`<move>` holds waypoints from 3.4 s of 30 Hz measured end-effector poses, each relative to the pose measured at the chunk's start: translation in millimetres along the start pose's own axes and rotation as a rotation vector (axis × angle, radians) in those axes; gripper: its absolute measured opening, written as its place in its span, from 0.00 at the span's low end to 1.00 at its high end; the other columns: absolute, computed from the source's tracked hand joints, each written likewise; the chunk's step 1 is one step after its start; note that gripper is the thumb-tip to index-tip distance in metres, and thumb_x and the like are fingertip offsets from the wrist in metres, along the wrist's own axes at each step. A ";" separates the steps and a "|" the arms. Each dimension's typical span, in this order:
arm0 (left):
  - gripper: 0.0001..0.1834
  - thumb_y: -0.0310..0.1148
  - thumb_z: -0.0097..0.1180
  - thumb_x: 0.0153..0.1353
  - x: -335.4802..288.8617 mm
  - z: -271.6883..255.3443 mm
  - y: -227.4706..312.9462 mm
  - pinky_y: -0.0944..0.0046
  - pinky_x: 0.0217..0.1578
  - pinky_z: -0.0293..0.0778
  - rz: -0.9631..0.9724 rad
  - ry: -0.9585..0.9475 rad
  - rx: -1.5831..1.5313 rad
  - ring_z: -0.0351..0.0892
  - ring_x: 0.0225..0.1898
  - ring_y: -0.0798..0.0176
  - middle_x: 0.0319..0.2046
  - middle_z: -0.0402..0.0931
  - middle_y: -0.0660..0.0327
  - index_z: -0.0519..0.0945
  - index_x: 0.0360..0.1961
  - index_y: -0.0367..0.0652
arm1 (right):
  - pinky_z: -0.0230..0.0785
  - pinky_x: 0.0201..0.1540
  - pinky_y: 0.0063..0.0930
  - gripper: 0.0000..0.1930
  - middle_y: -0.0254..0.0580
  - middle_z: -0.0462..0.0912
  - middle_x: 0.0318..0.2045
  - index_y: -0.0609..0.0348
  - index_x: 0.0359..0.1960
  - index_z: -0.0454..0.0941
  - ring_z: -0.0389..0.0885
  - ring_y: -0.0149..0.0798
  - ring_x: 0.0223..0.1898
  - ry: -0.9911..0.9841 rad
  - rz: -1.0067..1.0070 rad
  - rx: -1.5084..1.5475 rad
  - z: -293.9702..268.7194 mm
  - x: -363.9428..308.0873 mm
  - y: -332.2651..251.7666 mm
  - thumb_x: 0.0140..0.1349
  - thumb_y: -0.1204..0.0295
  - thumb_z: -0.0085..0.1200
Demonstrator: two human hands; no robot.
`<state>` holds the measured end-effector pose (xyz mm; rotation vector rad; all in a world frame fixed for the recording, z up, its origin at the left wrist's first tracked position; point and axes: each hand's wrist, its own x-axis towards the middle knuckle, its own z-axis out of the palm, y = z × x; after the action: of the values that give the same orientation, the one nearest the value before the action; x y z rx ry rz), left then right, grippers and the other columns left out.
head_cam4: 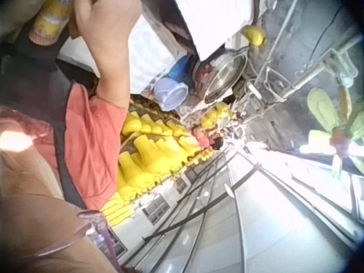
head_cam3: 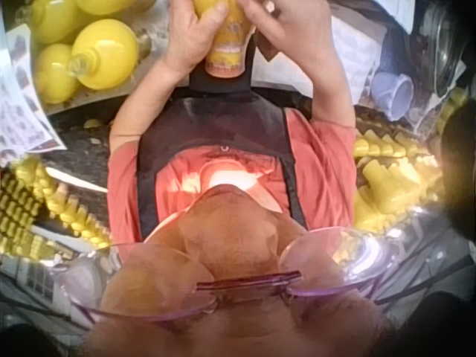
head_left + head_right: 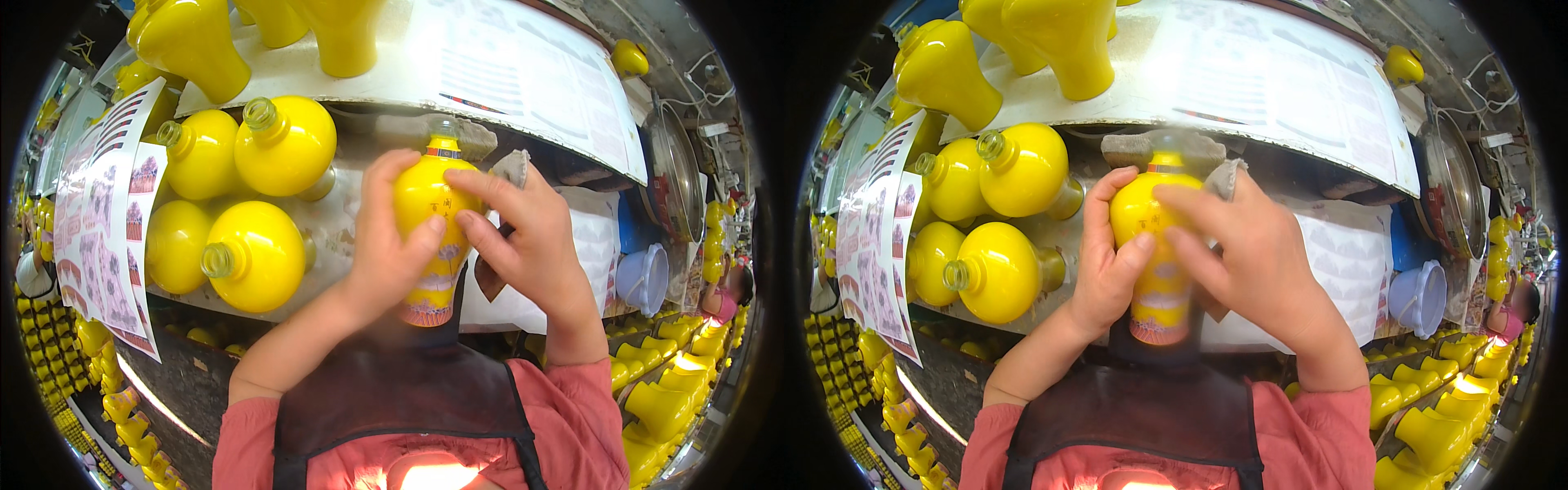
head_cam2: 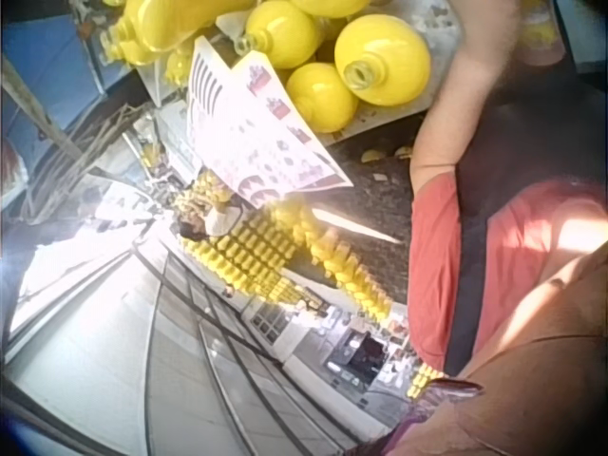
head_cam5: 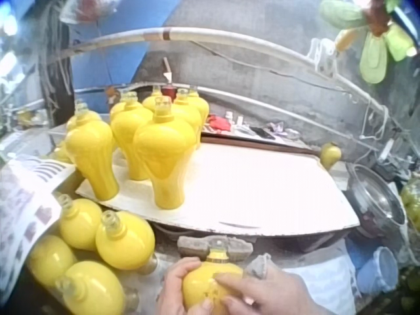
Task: The person applies decorative stickers to yellow ceramic bottles. They pick up a bottle, peel a sticker from a sheet, and smooth it onto the bottle's surface, repeating the process for multiple units.
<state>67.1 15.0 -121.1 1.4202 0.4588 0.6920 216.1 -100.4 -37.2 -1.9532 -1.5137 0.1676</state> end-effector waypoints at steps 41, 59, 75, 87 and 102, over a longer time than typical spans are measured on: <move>0.26 0.29 0.65 0.50 22.6 1.8 6.3 0.50 0.58 0.71 0.373 0.048 0.319 0.73 0.54 0.43 0.52 0.71 0.47 0.74 0.52 0.39 | 0.66 0.25 0.19 0.14 0.29 0.77 0.20 0.61 0.26 0.76 0.72 0.20 0.23 -0.517 0.397 0.198 -21.9 81.3 10.1 0.56 0.65 0.66; 0.27 0.30 0.65 0.50 21.1 2.8 6.3 0.51 0.59 0.71 0.360 0.053 0.326 0.73 0.55 0.43 0.52 0.71 0.47 0.74 0.53 0.38 | 0.65 0.24 0.19 0.14 0.29 0.77 0.20 0.60 0.26 0.76 0.72 0.20 0.22 -0.539 0.431 0.276 -18.9 84.2 16.0 0.57 0.65 0.67; 0.24 0.34 0.53 0.65 12.6 1.9 3.8 0.54 0.67 0.63 0.113 0.010 -0.107 0.70 0.62 0.48 0.58 0.70 0.48 0.73 0.60 0.35 | 0.76 0.49 0.23 0.14 0.34 0.84 0.43 0.62 0.50 0.80 0.82 0.26 0.44 -0.215 0.282 0.676 -28.0 48.3 11.2 0.64 0.72 0.62; 0.26 0.32 0.48 0.69 9.0 -6.3 -5.8 0.54 0.72 0.58 0.251 -0.044 -0.021 0.65 0.69 0.52 0.66 0.66 0.49 0.67 0.67 0.34 | 0.77 0.33 0.34 0.15 0.42 0.87 0.35 0.53 0.46 0.85 0.83 0.46 0.29 0.287 -0.336 -0.183 -9.2 34.6 -2.2 0.55 0.79 0.66; 0.20 0.42 0.39 0.81 12.6 -0.1 11.1 0.60 0.61 0.71 -0.163 -0.050 -0.462 0.75 0.57 0.63 0.56 0.75 0.56 0.66 0.66 0.43 | 0.78 0.40 0.30 0.08 0.40 0.84 0.34 0.55 0.38 0.85 0.85 0.42 0.35 -0.129 -0.098 0.199 4.0 -44.8 -15.4 0.57 0.72 0.62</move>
<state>74.4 23.7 -108.8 0.9512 0.3430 0.5833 187.0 -137.4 -44.2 -1.7358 -1.6062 0.3934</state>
